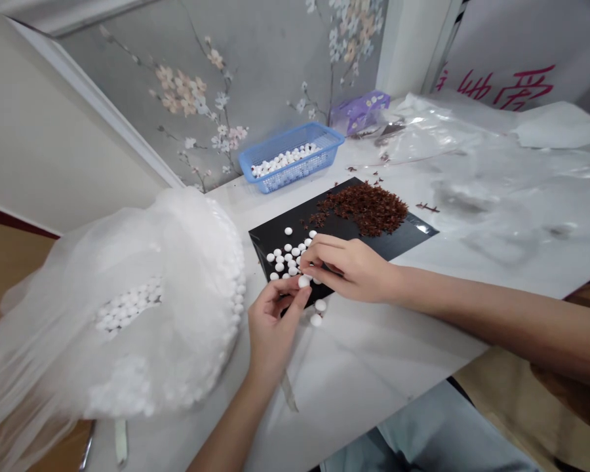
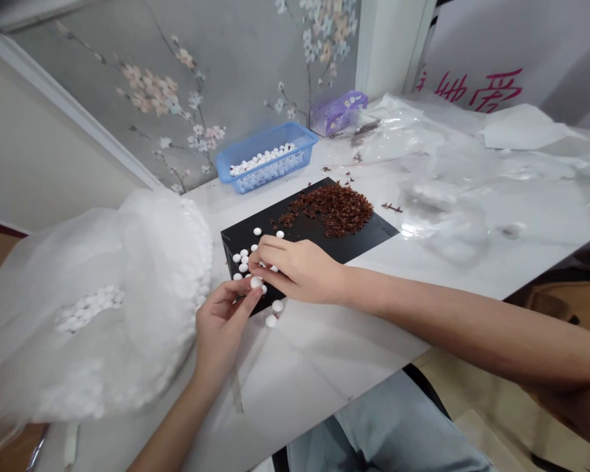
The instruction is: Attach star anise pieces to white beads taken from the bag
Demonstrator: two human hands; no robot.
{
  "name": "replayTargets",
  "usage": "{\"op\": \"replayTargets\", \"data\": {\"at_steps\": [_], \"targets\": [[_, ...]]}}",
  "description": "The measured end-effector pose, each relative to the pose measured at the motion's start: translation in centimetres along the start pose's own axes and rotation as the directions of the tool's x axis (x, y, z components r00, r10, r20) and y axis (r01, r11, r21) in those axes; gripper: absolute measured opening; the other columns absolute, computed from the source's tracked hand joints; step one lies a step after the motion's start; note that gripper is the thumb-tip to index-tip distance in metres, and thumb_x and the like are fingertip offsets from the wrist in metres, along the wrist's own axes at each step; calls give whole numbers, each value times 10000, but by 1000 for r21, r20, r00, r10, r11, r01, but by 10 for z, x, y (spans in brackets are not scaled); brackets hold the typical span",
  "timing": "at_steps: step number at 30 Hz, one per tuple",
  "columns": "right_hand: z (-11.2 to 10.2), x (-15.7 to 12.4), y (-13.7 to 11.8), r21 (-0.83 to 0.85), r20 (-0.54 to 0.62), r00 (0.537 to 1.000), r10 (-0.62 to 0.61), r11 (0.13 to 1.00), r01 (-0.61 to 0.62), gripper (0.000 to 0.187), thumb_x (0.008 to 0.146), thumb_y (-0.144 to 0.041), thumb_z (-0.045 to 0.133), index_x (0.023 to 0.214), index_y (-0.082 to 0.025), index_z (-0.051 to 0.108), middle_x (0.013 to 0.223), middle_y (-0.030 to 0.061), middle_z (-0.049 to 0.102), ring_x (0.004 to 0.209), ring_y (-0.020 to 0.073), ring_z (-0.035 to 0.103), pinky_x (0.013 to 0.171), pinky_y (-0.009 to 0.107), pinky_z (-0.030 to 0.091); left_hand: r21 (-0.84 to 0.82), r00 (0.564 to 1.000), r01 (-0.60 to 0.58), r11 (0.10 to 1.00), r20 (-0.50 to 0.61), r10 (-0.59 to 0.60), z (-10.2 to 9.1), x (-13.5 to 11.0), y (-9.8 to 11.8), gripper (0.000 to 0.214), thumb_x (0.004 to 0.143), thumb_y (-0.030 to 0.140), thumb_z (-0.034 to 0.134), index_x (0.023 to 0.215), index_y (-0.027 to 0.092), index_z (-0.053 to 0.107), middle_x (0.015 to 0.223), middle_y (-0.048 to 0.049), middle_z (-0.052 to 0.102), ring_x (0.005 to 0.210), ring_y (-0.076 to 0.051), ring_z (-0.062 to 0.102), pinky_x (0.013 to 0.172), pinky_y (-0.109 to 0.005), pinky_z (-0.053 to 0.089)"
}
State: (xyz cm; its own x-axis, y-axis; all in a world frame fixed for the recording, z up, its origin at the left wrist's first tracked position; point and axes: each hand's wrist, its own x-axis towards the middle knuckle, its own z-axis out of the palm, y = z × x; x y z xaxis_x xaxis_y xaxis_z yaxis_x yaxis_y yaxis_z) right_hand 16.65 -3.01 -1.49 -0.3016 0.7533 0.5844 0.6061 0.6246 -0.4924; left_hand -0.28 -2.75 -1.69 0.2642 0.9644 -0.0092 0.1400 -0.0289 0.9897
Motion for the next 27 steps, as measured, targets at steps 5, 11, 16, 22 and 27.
{"op": "replayTargets", "data": {"at_steps": [5, 11, 16, 22, 27], "targets": [[0, -1, 1, -16, 5, 1000, -13, 1000, 13, 89, 886, -206, 432, 848, -170, 503, 824, 35, 575, 673, 101, 518, 517, 189, 360, -3, 1000, -13, 1000, 6, 13, 0, 0, -1, 114, 727, 264, 642, 790, 171, 625, 820, -17, 639, 777, -105, 595, 707, -192, 483], [1, 0, 1, -27, 28, 1000, -4, 1000, 4, 99, 888, -207, 425, 865, -163, 512, 830, 38, 574, 645, 96, 511, 503, 191, 357, 2, 1000, -11, 1000, -8, 11, -1, 0, 0, 125, 719, 266, 648, 780, 159, 627, 810, -27, 643, 747, -111, 600, 687, -202, 490], [0, 0, 3, 7, 103, 995, -16, 1000, 15, 119, 892, -203, 402, 883, -168, 515, 896, 54, 570, 695, 107, 530, 546, 205, 395, 7, 1000, 15, 1000, -10, -15, -1, 0, -1, 144, 709, 282, 655, 783, 160, 635, 805, -30, 647, 729, -116, 601, 674, -209, 494], [-9, 0, 4, 94, 189, 979, -70, 994, 53, 167, 826, -181, 491, 992, -160, 497, 990, 83, 554, 817, 148, 546, 660, 250, 442, -23, 1000, 0, 1000, -14, 0, -2, 1, -4, 159, 708, 287, 658, 796, 157, 635, 796, -24, 641, 711, -111, 593, 667, -211, 498], [-12, 3, 3, 134, 209, 974, -84, 989, 57, 173, 828, -176, 502, 999, -154, 509, 966, 83, 553, 816, 140, 539, 653, 233, 438, -26, 1000, 3, 1000, -10, -3, -2, 1, -4, 146, 709, 276, 660, 798, 161, 647, 797, -18, 651, 717, -104, 597, 682, -200, 497]]}}
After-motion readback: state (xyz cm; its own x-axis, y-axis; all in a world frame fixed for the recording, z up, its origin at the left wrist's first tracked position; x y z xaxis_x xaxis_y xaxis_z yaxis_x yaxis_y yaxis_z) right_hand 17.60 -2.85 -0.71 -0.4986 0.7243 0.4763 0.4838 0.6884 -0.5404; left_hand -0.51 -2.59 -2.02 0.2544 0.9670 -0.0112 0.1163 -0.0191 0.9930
